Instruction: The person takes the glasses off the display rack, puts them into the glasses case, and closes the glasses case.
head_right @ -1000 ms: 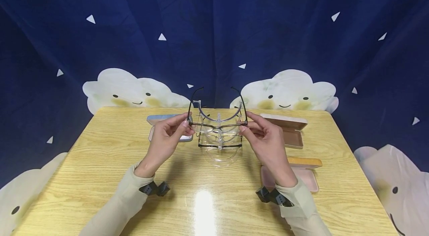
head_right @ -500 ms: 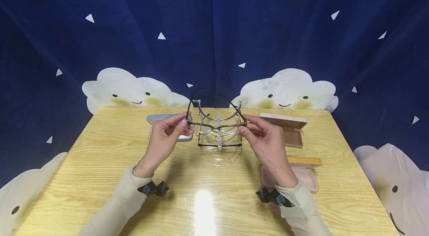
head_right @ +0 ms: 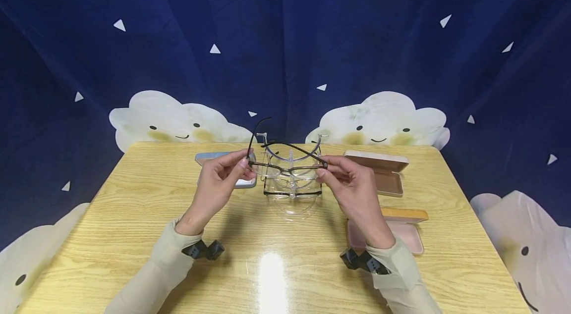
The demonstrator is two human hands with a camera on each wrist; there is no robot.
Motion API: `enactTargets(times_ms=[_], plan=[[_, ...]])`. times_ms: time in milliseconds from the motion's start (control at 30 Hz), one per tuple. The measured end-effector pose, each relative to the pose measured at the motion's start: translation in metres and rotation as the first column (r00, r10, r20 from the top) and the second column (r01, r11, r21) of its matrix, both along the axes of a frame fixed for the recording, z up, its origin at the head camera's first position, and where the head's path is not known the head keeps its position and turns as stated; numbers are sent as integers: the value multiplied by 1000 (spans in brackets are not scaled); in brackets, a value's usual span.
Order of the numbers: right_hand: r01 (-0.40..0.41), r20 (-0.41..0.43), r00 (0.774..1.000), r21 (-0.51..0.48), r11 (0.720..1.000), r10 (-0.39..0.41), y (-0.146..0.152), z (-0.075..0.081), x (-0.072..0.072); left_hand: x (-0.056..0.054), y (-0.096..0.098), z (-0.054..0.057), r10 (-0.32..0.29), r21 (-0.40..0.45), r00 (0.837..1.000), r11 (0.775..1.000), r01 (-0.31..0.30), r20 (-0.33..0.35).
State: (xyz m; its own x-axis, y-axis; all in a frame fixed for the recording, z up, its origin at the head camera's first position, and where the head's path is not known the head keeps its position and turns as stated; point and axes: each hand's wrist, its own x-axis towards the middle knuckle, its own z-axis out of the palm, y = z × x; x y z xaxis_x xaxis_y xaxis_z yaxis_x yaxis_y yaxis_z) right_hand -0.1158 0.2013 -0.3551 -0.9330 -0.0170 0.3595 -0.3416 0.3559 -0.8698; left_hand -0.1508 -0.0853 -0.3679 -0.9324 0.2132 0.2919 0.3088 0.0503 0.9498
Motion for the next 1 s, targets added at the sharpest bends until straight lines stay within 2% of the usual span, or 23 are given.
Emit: enactTargets(times_ms=[267,567,833,1000], plan=[[-32,-9,999,-11,999,32,0,0,0,-2,-2,2,-11,8,1000,1000,11,8],[-71,-27,997,-8,997,71,1,1,1,0,-4,5,37,-34,999,999,-37,7],[-83,-40,996,11,997,83,2,1,2,-1,-5,2,64,-69,997,995,-66,-31],[-107,-22,994,-31,994,106,3,2,4,0,-4,1,83,-67,995,994,-86,-52]])
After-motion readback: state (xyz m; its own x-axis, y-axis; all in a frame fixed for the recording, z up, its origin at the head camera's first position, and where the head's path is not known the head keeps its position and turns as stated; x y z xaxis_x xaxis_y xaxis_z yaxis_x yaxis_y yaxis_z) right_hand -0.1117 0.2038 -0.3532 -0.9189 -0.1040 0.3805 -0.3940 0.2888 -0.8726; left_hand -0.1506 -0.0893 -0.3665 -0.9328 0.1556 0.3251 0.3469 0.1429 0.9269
